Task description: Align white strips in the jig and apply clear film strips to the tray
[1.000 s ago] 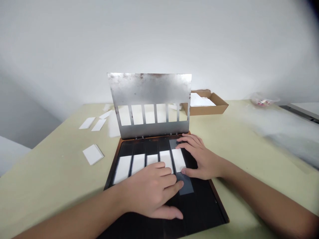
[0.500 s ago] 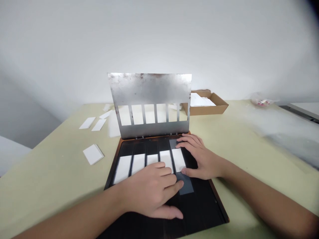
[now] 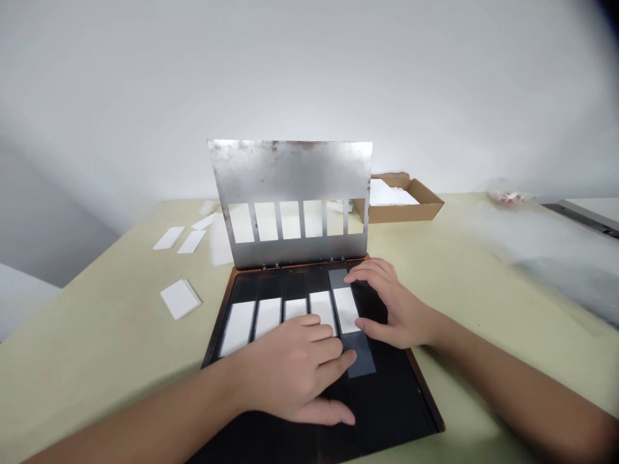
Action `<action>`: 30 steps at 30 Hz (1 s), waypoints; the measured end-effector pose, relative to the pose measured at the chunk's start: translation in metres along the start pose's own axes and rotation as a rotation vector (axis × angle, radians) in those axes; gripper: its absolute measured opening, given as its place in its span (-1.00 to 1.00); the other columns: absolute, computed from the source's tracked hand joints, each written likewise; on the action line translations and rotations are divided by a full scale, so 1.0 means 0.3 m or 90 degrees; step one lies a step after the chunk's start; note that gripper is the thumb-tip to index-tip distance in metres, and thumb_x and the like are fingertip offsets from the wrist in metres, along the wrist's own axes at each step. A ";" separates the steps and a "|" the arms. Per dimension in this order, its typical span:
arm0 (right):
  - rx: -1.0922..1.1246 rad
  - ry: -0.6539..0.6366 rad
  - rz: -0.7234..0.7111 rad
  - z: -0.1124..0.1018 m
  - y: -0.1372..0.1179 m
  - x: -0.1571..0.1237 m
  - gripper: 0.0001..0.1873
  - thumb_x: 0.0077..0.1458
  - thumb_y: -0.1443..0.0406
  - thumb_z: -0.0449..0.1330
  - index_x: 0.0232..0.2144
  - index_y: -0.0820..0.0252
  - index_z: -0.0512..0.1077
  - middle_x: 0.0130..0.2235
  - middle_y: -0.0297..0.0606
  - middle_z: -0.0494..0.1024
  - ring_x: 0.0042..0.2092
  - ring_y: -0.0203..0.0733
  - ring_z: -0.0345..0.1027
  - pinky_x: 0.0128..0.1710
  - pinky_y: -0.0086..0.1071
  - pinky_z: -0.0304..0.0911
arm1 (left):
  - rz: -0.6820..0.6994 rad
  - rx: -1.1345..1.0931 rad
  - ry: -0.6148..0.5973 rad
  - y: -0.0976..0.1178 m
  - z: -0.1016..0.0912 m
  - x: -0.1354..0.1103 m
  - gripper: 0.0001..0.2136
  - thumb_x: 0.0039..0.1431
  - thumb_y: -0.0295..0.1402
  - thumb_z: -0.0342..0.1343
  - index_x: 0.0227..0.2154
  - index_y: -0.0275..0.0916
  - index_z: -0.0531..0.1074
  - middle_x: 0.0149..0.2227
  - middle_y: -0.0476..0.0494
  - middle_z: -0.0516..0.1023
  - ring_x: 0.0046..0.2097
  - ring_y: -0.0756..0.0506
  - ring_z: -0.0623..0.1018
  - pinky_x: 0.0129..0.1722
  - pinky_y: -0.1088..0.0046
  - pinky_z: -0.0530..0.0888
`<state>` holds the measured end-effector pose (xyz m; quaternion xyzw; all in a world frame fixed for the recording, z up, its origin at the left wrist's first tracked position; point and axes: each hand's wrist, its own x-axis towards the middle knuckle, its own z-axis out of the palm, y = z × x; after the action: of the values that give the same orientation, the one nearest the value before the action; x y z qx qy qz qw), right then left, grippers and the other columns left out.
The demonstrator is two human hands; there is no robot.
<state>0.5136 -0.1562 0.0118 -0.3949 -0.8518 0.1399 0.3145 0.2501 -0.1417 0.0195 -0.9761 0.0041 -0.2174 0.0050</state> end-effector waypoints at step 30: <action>0.009 -0.040 0.005 0.004 -0.007 0.005 -0.50 0.11 0.36 0.26 0.11 0.06 0.33 -0.05 -0.23 0.51 0.02 -0.02 0.28 0.25 0.05 0.02 | -0.001 -0.008 -0.005 -0.002 0.002 0.001 -0.45 0.37 0.09 0.10 0.03 -0.38 0.53 -0.42 -0.11 0.53 -0.42 -0.11 0.45 -0.43 0.27 0.34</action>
<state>0.5111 -0.1563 0.0125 -0.3914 -0.8588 0.1593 0.2898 0.2506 -0.1412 0.0190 -0.9768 0.0044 -0.2139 -0.0010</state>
